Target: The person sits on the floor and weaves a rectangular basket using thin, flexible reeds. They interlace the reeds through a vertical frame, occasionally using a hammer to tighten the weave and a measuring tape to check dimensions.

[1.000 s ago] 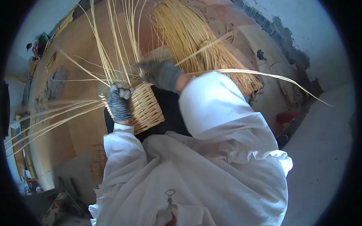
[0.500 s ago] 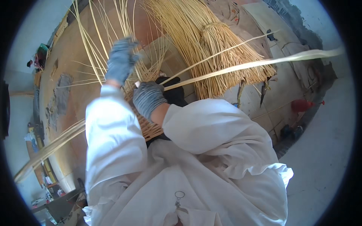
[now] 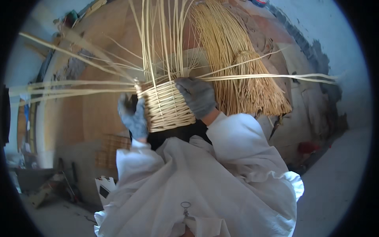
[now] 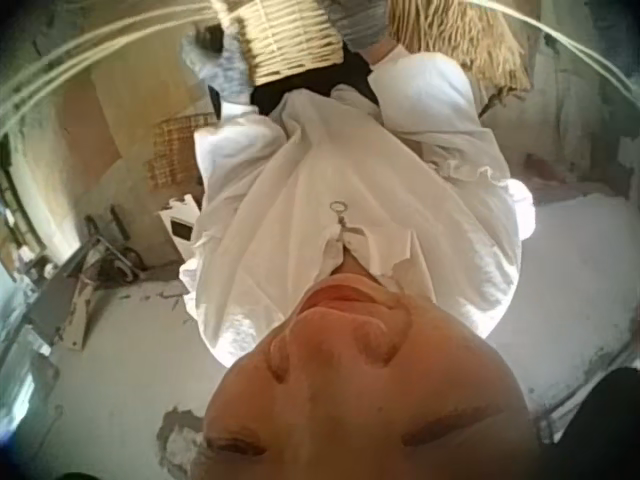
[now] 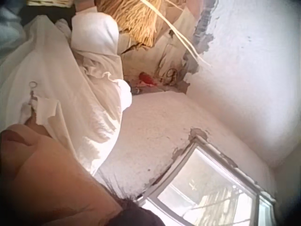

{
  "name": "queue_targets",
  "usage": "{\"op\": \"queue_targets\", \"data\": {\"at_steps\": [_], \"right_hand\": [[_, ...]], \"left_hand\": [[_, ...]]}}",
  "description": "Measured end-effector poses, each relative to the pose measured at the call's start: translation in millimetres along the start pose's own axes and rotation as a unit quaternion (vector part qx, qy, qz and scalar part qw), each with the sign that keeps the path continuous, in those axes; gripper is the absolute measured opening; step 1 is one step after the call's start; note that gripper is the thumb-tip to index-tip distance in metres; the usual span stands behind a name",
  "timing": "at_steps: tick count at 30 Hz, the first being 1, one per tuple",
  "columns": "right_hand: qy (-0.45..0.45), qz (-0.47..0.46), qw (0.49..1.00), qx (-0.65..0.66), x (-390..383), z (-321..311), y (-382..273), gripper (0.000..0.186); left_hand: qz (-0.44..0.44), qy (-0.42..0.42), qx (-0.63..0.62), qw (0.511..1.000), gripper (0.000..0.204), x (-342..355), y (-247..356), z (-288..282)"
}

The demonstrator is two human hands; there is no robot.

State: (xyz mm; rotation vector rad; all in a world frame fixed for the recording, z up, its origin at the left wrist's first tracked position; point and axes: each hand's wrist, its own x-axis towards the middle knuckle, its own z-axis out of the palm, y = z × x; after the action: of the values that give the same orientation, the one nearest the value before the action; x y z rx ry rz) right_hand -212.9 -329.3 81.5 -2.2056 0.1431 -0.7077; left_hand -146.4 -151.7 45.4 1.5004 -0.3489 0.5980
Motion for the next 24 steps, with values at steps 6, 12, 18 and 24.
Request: {"op": "queue_targets", "data": {"at_steps": [6, 12, 18, 24], "right_hand": [[-0.147, -0.230, 0.937, -0.220, 56, 57, -45, 0.018], [-0.401, -0.243, 0.807, -0.359, 112, 118, -27, 0.018], [-0.482, -0.257, 0.710, -0.443, 167, 140, -34, 0.018], [-0.477, -0.392, 0.639, -0.459, 193, 95, -50, 0.018]], "left_hand": [[-0.138, -0.008, -0.066, 0.988, 0.025, -4, -32, -18], [0.041, -0.103, 0.128, 0.986, 0.034, 10, -17, -24], [-0.005, -0.106, 0.061, 0.992, 0.030, 12, -30, -27], [-0.062, -0.091, -0.035, 0.993, 0.033, 10, -36, -22]]}}
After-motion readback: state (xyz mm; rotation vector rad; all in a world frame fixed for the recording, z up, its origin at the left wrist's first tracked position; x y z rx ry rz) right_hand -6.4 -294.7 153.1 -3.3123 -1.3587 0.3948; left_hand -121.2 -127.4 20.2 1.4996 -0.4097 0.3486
